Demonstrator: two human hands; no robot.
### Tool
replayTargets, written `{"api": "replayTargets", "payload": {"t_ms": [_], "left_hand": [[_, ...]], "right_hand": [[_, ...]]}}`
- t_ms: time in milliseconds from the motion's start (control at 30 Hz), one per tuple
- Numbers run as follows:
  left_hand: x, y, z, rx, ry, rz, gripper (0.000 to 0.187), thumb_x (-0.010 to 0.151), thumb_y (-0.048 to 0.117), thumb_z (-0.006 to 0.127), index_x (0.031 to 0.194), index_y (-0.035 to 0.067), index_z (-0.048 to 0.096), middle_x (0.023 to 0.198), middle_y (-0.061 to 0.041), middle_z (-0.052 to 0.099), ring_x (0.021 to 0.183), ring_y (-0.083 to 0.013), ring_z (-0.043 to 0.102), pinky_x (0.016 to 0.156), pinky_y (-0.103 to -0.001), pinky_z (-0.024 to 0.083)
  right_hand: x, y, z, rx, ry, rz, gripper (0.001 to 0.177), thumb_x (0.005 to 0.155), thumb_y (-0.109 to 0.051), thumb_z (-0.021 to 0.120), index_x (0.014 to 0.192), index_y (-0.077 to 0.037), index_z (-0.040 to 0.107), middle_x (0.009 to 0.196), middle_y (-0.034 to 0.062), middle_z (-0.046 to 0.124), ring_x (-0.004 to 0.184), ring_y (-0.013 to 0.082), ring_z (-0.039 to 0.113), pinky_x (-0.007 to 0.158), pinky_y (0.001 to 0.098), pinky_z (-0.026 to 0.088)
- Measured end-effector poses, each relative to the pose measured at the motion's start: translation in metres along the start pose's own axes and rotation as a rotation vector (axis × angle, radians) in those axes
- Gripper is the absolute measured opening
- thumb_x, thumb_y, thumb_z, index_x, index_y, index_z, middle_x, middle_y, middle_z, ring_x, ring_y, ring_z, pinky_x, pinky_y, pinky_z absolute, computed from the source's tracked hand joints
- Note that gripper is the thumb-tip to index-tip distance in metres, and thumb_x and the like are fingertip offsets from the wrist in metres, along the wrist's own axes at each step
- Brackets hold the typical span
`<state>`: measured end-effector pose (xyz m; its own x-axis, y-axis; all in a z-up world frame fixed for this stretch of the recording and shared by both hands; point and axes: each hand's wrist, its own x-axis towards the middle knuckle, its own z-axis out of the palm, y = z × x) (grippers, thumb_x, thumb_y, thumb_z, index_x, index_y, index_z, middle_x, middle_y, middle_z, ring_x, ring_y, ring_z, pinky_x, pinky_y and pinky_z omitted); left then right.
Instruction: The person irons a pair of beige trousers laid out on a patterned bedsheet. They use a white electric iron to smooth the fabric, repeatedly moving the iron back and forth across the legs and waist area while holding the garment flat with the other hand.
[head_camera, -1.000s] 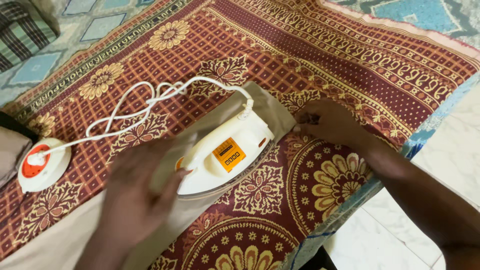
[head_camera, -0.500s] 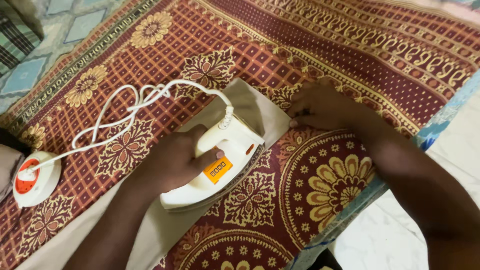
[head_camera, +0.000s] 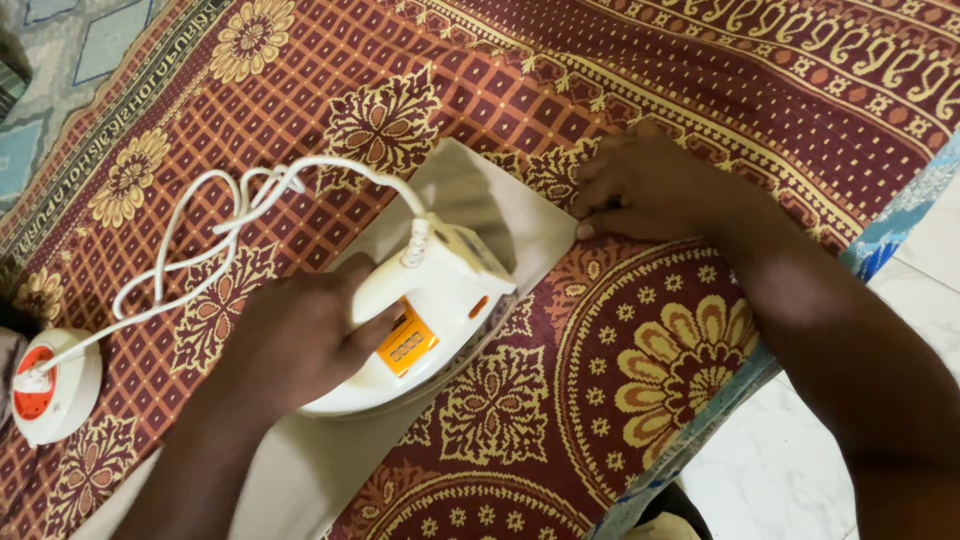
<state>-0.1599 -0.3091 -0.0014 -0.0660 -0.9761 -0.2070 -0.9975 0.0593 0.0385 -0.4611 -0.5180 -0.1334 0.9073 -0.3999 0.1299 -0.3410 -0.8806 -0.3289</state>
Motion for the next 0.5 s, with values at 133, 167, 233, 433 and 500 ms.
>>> {"api": "replayTargets", "payload": {"t_ms": [133,167,233,433,500], "left_hand": [[-0.015,-0.006,-0.001,0.01,0.056,-0.02,0.049,0.084,0.042,0.07,0.12,0.009,0.064,0.062,-0.016,0.068,0.058,-0.0352,0.069,0.056,-0.048,0.054],[-0.016,-0.007,0.001,0.004,0.076,0.007,0.05,0.083,0.041,0.07,0.121,0.008,0.064,0.062,-0.016,0.068,0.058,-0.035,0.069,0.056,-0.048,0.054],[-0.018,-0.008,0.004,-0.008,0.117,0.061,0.054,0.082,0.038,0.071,0.125,0.006,0.063,0.062,-0.016,0.068,0.058,-0.0347,0.069,0.055,-0.048,0.053],[-0.014,-0.008,0.01,0.02,0.108,0.058,0.046,0.084,0.037,0.072,0.117,0.005,0.063,0.068,-0.016,0.07,0.062,-0.0349,0.07,0.059,-0.048,0.055],[-0.013,-0.007,0.009,0.012,0.093,0.038,0.05,0.085,0.038,0.072,0.123,0.007,0.063,0.065,-0.016,0.069,0.062,-0.0352,0.07,0.059,-0.049,0.055]], "right_hand": [[0.0,0.0,-0.001,0.0,-0.014,0.006,0.023,0.083,-0.043,0.073,0.089,-0.022,0.08,0.087,-0.0034,0.068,0.1,0.0203,0.059,0.094,0.0476,0.032],[0.0,0.0,-0.001,0.003,-0.004,-0.013,0.024,0.084,-0.043,0.072,0.09,-0.021,0.08,0.087,-0.0035,0.068,0.1,0.0201,0.059,0.095,0.0476,0.032],[0.0,-0.002,-0.003,0.024,0.005,-0.026,0.025,0.086,-0.043,0.071,0.092,-0.021,0.08,0.087,-0.0034,0.069,0.099,0.0197,0.06,0.098,0.048,0.031],[0.006,-0.008,-0.005,-0.003,-0.132,0.162,0.031,0.091,-0.049,0.066,0.094,-0.022,0.081,0.087,-0.0036,0.07,0.099,0.0185,0.059,0.102,0.046,0.031],[0.006,-0.009,-0.005,-0.061,-0.179,0.226,0.033,0.091,-0.052,0.065,0.092,-0.023,0.081,0.088,-0.0049,0.072,0.101,0.0167,0.059,0.107,0.0465,0.029]]}}
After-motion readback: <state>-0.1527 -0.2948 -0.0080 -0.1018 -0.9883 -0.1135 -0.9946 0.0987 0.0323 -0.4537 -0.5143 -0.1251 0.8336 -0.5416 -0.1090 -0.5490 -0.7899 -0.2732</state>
